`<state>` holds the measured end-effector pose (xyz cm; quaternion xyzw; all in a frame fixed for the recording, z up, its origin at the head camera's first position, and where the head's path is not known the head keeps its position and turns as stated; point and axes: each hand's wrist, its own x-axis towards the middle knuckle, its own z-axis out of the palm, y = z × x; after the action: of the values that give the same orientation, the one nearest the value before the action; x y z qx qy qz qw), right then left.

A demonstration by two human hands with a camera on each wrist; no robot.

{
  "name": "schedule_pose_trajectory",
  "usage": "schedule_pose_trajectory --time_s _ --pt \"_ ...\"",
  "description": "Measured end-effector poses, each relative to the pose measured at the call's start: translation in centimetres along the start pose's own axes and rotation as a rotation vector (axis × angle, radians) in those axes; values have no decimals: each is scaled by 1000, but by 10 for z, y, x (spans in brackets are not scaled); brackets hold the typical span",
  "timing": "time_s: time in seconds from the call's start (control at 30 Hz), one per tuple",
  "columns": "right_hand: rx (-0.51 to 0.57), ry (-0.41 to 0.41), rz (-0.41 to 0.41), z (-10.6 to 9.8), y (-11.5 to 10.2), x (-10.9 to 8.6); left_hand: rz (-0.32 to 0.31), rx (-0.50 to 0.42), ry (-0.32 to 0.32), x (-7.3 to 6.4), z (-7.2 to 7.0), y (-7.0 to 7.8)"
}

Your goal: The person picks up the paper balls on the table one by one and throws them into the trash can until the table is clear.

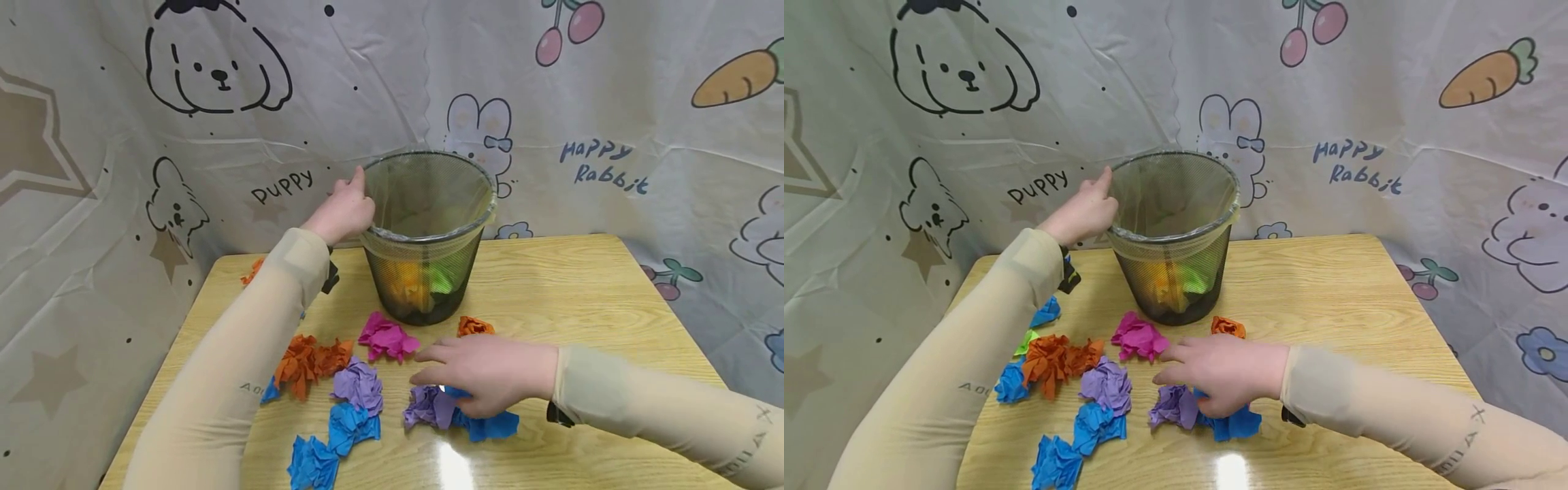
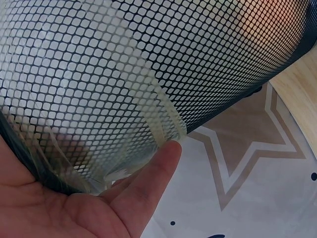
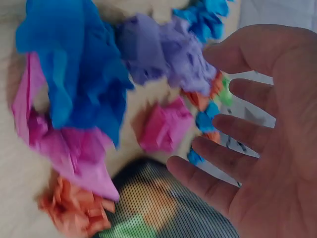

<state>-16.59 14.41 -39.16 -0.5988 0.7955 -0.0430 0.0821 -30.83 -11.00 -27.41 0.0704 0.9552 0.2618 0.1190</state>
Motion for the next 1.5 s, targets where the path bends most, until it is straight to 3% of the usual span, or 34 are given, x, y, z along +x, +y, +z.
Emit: schedule_pose_trajectory --time_s 0.27,0.8,1.2,1.5 --pt "-11 -35 -32 26 -6 19 5 -1 9 0 2 -1" --pt "-50 -58 -86 51 -10 35 11 -3 11 -1 2 -1" --pt "-58 -50 -95 57 -12 38 13 -1 12 0 1 0" --pt "-84 -35 -96 50 -14 41 11 4 11 1 1 0"
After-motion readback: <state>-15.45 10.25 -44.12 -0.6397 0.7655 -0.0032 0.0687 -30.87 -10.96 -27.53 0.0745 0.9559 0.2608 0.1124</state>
